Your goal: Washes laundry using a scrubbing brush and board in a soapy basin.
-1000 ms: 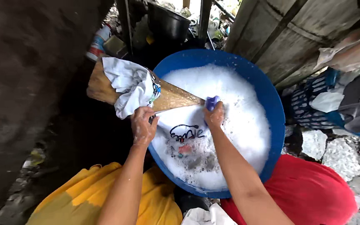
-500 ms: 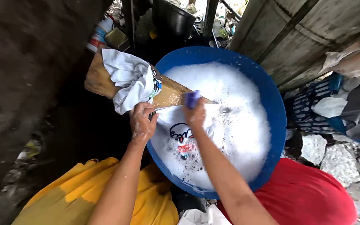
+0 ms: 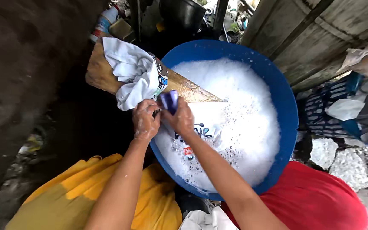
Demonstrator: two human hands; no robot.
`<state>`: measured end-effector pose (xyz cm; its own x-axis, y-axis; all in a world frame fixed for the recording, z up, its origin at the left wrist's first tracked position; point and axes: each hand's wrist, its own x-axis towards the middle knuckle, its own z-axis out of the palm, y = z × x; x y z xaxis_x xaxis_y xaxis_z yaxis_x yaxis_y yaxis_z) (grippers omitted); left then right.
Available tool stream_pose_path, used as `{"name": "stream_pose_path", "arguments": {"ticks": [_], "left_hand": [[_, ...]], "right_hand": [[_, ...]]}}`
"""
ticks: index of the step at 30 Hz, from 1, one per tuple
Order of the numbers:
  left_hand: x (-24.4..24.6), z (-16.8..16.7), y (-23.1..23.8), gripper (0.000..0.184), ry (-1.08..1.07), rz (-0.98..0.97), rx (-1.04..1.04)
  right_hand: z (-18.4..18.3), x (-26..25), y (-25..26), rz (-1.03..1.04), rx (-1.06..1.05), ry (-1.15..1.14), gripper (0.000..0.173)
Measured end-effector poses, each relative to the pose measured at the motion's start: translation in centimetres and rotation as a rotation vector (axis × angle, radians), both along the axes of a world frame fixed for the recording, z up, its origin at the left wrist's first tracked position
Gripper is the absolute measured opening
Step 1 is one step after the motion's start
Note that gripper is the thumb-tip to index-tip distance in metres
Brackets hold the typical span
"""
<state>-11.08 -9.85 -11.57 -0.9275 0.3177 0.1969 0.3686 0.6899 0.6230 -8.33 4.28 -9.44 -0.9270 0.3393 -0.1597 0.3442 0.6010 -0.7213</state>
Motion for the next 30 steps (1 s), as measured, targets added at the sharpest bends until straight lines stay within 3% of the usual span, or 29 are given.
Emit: {"name": "stream_pose_path", "arguments": {"ticks": [3, 6, 11, 15, 18, 20, 23, 25, 27, 30], "left_hand": [[-0.3, -0.3, 0.0, 0.021, 0.023, -0.005, 0.035], [-0.5, -0.5, 0.0, 0.022, 0.043, -0.006, 0.039], [-0.5, -0.1, 0.1, 0.023, 0.010, -0.006, 0.003], [-0.5, -0.2, 0.0, 0.026, 0.013, -0.021, -0.007], [-0.5, 0.0, -0.1, 0.029, 0.017, -0.035, -0.047], [-0.3, 0.2, 0.0, 0.030, 0.020, -0.061, -0.088], [0.1, 0.6, 0.0, 0.029, 0.045, -0.046, -0.121], [0.0, 0.3, -0.2, 0.031, 0.088, -0.051, -0.122], [0.1, -0.2, -0.3, 0.036, 0.100, -0.067, -0.130], [0.7, 0.6, 0.2, 0.040, 0.068, -0.079, -0.133]], "right_hand": [[-2.8, 1.6, 9.0, -0.164, 0.095, -0.054, 0.064], [-4.7, 2.7, 16.6, -0.365, 0.087, -0.202, 0.080], [-2.2, 2.2, 20.5, -0.181, 0.007, -0.433, 0.087], [6.1, 4.0, 24.7, 0.032, 0.077, -0.458, 0.070], [12.6, 6.0, 28.4, 0.063, 0.147, -0.295, 0.058], [16.3, 9.2, 29.5, 0.020, 0.212, -0.193, 0.052], [17.6, 14.4, 32.2, 0.071, 0.548, -0.298, 0.059], [18.5, 18.9, 34.2, -0.030, 0.476, -0.176, 0.055], [18.5, 25.0, 36.4, -0.260, 0.303, 0.048, 0.050], [14.0, 36.2, 38.8, -0.612, 0.233, 0.123, 0.043]]}}
